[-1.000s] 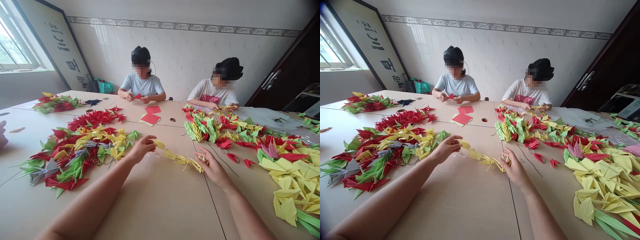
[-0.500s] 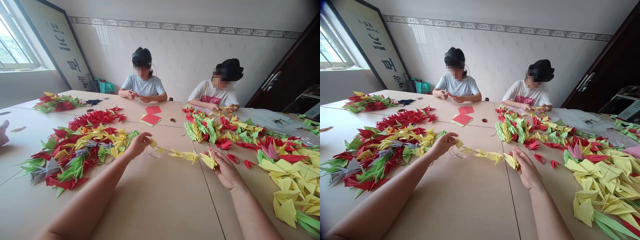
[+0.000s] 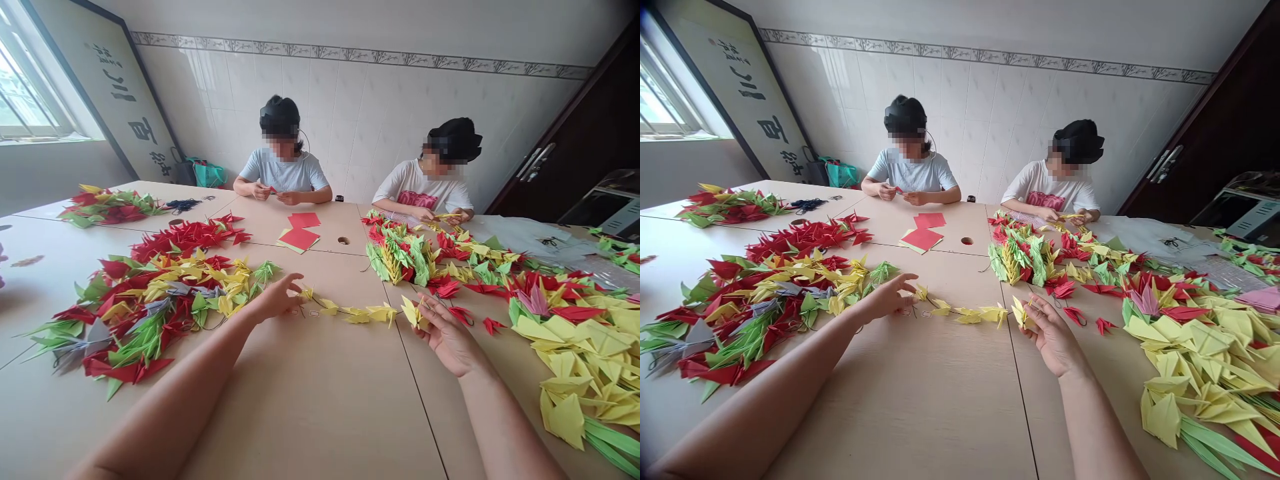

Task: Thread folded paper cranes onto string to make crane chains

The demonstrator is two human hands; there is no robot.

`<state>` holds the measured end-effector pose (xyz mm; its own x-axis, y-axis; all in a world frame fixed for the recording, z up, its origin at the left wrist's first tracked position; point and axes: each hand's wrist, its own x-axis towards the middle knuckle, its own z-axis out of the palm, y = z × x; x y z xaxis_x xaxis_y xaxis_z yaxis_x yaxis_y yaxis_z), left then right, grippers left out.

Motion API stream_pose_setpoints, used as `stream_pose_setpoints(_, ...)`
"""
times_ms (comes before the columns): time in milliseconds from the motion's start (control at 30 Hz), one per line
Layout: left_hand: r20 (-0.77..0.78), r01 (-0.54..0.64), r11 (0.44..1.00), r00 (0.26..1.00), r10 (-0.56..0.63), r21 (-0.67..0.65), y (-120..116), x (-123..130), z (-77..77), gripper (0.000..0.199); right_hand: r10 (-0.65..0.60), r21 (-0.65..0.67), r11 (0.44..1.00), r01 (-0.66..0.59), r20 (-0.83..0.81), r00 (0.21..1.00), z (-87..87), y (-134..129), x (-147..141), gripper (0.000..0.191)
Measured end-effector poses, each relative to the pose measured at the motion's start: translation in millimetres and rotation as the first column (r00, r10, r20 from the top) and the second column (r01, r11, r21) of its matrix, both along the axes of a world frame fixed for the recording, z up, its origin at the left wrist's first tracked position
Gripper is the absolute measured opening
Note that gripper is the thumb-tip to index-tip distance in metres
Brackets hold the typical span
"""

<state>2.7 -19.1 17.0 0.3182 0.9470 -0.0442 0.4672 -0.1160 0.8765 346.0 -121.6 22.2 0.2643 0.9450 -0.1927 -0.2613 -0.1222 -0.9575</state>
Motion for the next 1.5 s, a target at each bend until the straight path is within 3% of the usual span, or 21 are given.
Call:
stream_pose_setpoints(100,-0.066,0.032,0.995,0.997,-0.026,0.093,-2,5,-6.0,0.057,0.015,-0.017,1.0,-0.015,-0.029,0.999,0.7,-1,-2,0.055)
stream_pose_setpoints(267,-0.122,-0.05,0.976,0.99,0.077,0.21,0,7,-12.0,0.046,0.03,-0.025,0.999,-0.031,-0.043,0.999,3.0,-3,-4,0.057)
stream_pose_setpoints(433,-0.14,-0.103,0.965,0.98,0.14,0.241,2,4,-10.4,0.034,0.023,-0.021,1.0,-0.023,-0.018,1.0,5.0,-3,2,0.055)
stream_pose_setpoints(667,-0.1,-0.185,0.951,0.972,0.215,0.247,5,1,-8.4,0.028,-0.019,-0.013,1.0,0.02,0.063,0.998,7.0,-5,14,0.063)
stream_pose_setpoints(867,0.038,-0.374,0.879,0.924,0.38,0.295,13,-6,7.4,0.016,-0.001,-0.025,1.0,0.004,0.123,0.992,7.2,-7,21,0.074)
stream_pose_setpoints(1133,0.302,-0.579,0.784,0.806,0.51,0.222,20,-22,22.5,0.024,0.223,-0.106,0.974,-0.199,0.307,0.925,12.5,-12,22,0.068)
stream_pose_setpoints(1300,0.412,-0.609,0.783,0.751,0.516,0.13,17,-25,29.9,0.023,0.307,-0.135,0.951,-0.277,0.348,0.886,11.4,-14,23,0.065)
stream_pose_setpoints(1500,0.498,-0.572,0.82,0.718,0.486,0.025,16,-24,33.5,0.024,0.359,-0.106,0.933,-0.343,0.225,0.906,8.5,-14,15,0.063)
